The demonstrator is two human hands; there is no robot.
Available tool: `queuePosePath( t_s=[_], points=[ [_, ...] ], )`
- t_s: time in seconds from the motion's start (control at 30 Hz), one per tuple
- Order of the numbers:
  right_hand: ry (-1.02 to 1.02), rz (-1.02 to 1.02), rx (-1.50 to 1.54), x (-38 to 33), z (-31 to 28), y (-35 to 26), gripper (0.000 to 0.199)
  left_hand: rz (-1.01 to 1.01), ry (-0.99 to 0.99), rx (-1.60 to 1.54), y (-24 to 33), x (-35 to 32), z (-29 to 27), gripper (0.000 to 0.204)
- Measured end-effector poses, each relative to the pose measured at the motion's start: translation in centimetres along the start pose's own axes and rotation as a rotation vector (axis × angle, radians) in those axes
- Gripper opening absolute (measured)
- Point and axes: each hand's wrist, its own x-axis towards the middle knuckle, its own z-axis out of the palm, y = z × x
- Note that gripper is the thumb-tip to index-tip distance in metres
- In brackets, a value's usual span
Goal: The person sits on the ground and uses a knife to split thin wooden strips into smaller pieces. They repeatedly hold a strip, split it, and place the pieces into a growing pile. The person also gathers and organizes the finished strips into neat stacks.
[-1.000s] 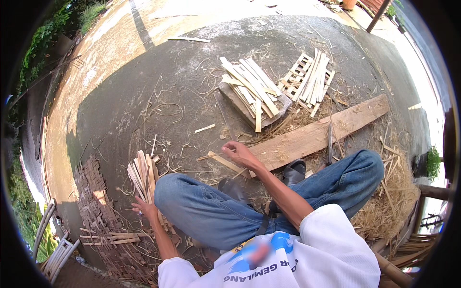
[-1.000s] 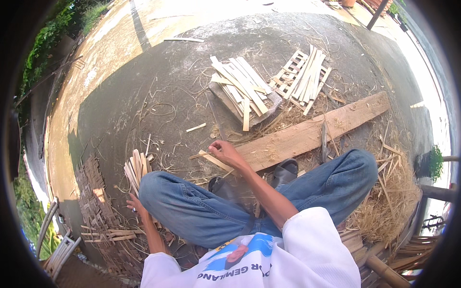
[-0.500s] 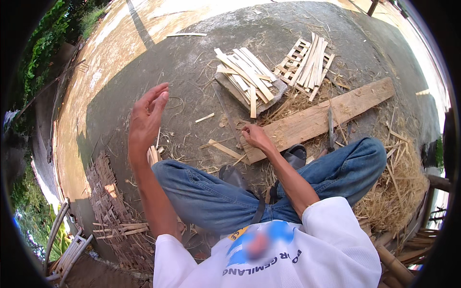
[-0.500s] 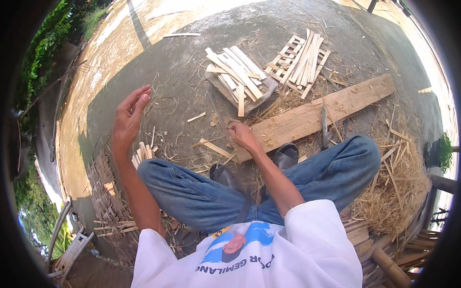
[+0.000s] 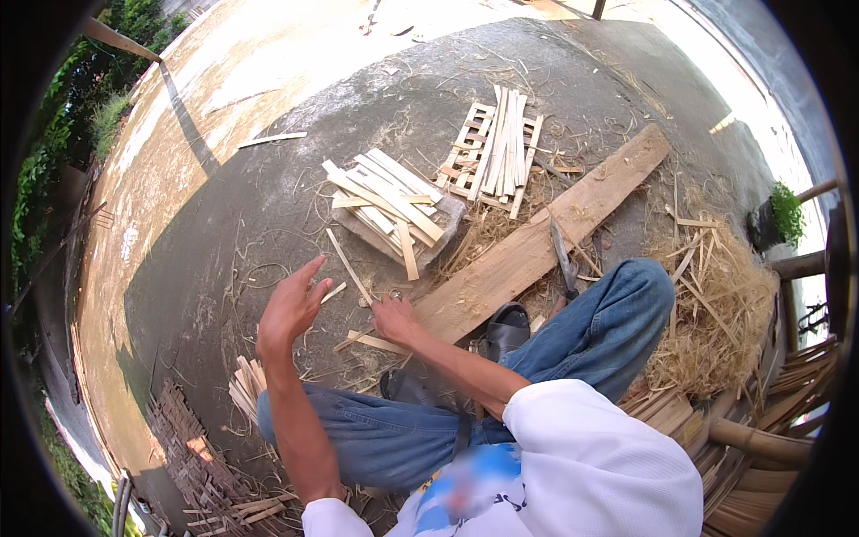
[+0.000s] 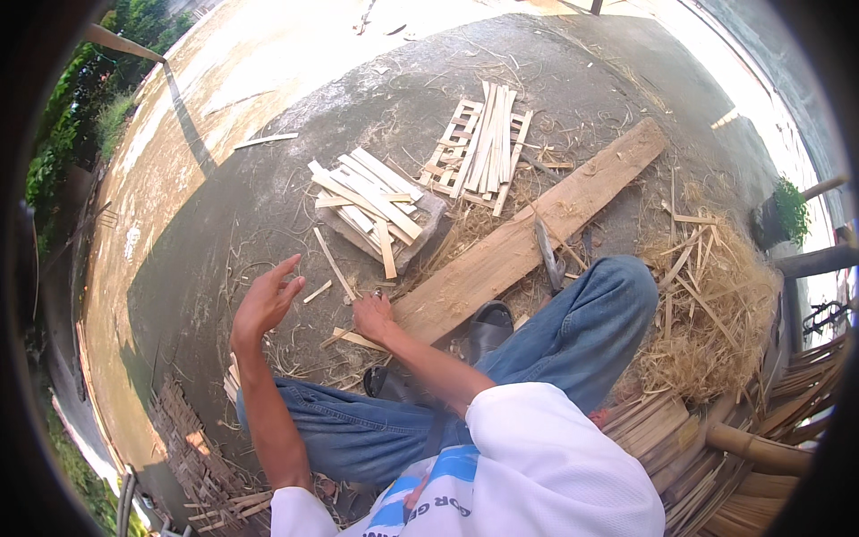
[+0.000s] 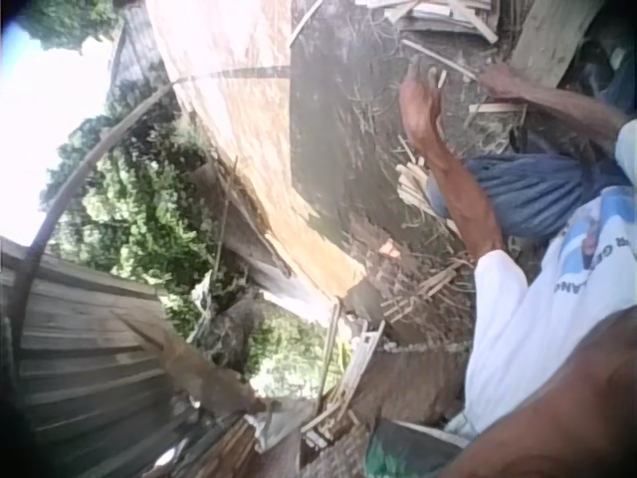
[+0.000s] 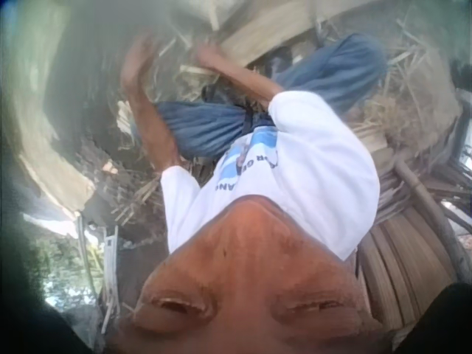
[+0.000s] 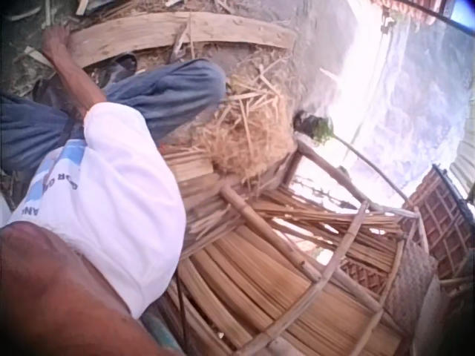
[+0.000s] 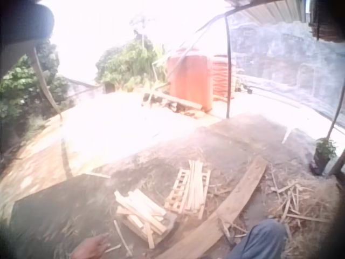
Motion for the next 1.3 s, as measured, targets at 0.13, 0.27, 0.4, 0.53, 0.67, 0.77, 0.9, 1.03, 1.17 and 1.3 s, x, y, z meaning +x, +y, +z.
queuePosePath(
  t_s=[0.13,0.27,0.4,0.53,0.67,0.77,0.9,1.03,1.17,1.3],
  points=[
    [0.141,0.106,0.346,-2.2,-3.0,-2.0,0.034,-0.024,-0.093,-0.021,2.2,0.1,-0.5,0.055],
    [0.259,0.043,0.601,-6.8,-10.8,-3.5,0.032,0.006,-0.159,-0.097,3.3,0.5,0.1,0.055],
    [0.423,-0.043,0.725,-13.6,-19.4,-3.4,0.026,0.109,-0.2,-0.112,5.0,1.2,1.3,0.057],
    [0.812,-0.188,0.672,-22.4,-29.1,-2.9,0.019,0.106,-0.223,-0.078,3.5,0.5,1.3,0.057],
    [1.419,-0.058,0.364,-31.5,-33.3,3.0,0.013,0.144,-0.229,0.023,2.5,1.1,1.8,0.055],
    [1.677,0.255,0.507,-36.4,-31.5,11.2,0.016,0.172,-0.239,0.073,2.4,1.7,2.1,0.053],
    [1.408,0.81,0.826,-43.0,-19.6,23.6,0.019,0.219,-0.303,0.061,2.5,4.3,4.4,0.054],
    [1.179,0.966,0.73,-43.3,-9.7,23.3,0.02,0.173,-0.355,0.008,2.7,4.9,3.9,0.057],
    [0.917,0.959,0.393,-42.4,-5.0,22.1,0.03,0.107,-0.417,-0.004,3.0,5.7,4.7,0.056],
    [0.815,0.974,0.227,-41.0,-2.4,23.5,0.028,0.105,-0.448,0.04,3.4,7.9,5.5,0.057]
  ],
)
